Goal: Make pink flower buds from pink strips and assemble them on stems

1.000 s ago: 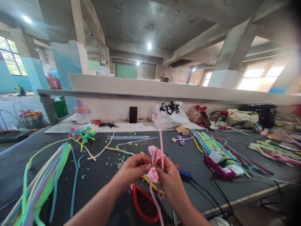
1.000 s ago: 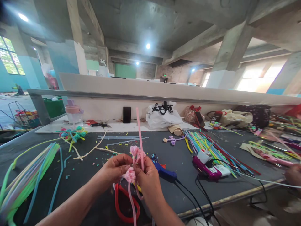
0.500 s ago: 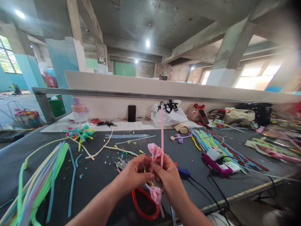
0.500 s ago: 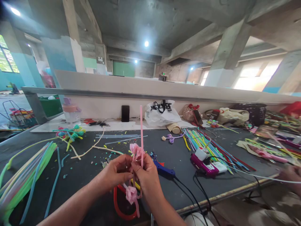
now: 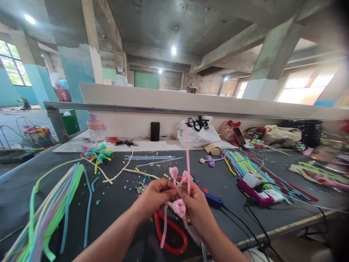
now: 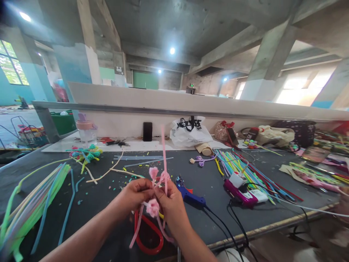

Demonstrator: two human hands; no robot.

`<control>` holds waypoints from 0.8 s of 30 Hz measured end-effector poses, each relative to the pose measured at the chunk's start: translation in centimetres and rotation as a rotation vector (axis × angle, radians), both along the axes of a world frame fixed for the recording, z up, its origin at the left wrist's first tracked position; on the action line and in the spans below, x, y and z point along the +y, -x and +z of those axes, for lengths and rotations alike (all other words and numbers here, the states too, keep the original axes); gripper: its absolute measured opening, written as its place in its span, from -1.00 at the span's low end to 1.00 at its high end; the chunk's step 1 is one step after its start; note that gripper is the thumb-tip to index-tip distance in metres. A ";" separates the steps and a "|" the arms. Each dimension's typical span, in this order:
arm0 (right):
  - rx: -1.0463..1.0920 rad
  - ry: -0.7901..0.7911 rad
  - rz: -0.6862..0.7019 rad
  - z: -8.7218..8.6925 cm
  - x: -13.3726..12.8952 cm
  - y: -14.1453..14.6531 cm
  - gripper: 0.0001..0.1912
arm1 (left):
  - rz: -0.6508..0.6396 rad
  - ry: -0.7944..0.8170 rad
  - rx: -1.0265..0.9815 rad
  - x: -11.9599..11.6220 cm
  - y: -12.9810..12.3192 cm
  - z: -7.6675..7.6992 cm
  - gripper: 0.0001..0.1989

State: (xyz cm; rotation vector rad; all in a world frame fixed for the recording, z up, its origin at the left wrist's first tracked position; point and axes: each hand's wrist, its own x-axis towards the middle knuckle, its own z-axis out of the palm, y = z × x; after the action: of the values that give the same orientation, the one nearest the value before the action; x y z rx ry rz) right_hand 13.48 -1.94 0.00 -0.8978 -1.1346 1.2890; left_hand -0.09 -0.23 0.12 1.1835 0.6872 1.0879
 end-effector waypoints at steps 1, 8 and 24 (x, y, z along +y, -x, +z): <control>-0.010 0.029 0.010 0.1 -0.1 0.0 -0.61 | 0.028 0.049 -0.037 0.2 0.3 0.2 -0.82; -0.150 0.226 0.101 0.2 -0.4 0.2 -0.54 | 0.222 0.095 -0.258 1.8 3.5 1.3 -0.80; -0.644 -0.438 -0.123 -1.4 0.6 -1.6 -0.74 | 0.089 0.007 0.040 1.1 2.7 1.0 -0.74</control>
State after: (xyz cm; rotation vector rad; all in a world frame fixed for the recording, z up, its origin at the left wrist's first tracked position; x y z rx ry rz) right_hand 15.06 -1.34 -1.41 -1.0533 -1.7458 0.6066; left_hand -2.78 0.87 1.10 1.1808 0.7798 1.1376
